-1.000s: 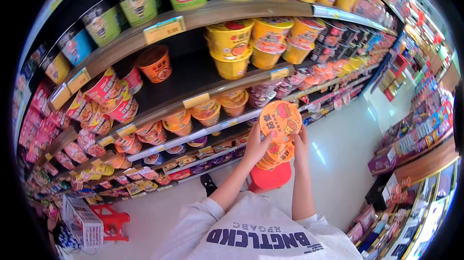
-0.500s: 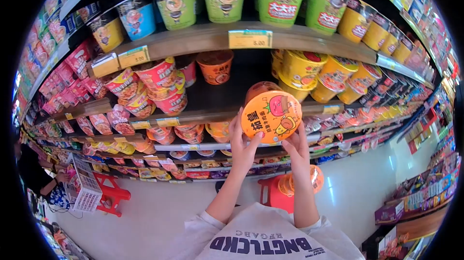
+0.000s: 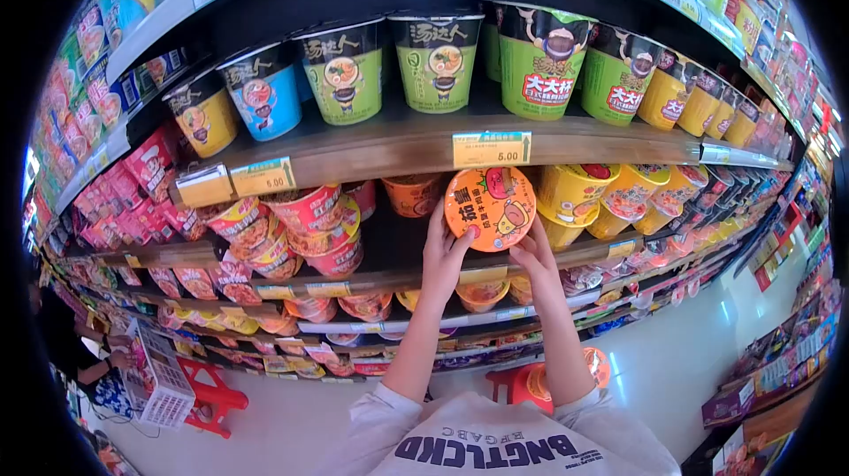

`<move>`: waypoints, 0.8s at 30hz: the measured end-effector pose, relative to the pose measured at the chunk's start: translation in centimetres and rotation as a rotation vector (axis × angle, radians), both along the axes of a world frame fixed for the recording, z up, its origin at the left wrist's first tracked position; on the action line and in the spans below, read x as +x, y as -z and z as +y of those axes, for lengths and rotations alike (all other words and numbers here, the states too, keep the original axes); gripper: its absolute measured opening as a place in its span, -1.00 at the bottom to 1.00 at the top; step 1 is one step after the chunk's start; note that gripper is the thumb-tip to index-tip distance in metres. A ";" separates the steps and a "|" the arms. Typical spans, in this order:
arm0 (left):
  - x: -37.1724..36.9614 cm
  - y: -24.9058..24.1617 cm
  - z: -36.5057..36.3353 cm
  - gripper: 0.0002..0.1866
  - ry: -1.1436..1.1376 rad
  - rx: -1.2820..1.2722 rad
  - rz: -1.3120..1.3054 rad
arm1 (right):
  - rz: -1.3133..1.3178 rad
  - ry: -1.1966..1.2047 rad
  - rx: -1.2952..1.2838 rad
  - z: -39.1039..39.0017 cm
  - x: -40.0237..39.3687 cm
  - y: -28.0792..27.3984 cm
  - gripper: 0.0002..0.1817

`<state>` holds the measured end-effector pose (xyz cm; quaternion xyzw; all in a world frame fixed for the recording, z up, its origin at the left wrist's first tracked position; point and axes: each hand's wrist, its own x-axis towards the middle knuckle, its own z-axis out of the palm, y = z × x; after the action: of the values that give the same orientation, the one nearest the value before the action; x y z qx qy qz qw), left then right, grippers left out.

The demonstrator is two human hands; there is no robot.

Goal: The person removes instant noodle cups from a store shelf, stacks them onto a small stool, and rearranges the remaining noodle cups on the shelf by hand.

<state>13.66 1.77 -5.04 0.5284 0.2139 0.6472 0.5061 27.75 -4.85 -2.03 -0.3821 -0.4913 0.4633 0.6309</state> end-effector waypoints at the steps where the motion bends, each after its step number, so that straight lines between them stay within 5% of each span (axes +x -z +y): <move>1: 0.1 0.0 0.7 -0.34 0.020 -0.002 -0.006 | 0.001 0.006 0.006 0.5 0.0 0.0 -0.19; 9: 0.3 1.1 2.2 -0.26 0.123 -0.123 0.018 | -0.036 0.069 -0.081 3.8 -0.8 2.9 -0.23; 11: 0.0 0.7 1.9 -0.26 0.087 -0.234 0.127 | 0.106 0.070 -0.188 3.5 -1.0 2.1 -0.29; 15: 0.0 -1.6 -0.4 -0.32 0.336 -0.573 -0.194 | 0.435 -0.028 -0.269 3.0 -1.6 2.2 -0.33; 19: 0.9 -1.0 2.3 -0.32 0.387 -0.545 -0.240 | 0.520 -0.038 -0.173 6.3 -1.5 2.6 -0.32; 24: 2.4 -0.3 6.1 -0.39 0.401 -0.481 -0.229 | 0.614 -0.090 -0.202 11.5 -0.2 4.5 -0.60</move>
<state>16.08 7.90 -4.71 0.3491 0.1941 0.5208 0.7545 27.58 6.68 -6.56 -0.2632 -0.2460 0.6306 0.6874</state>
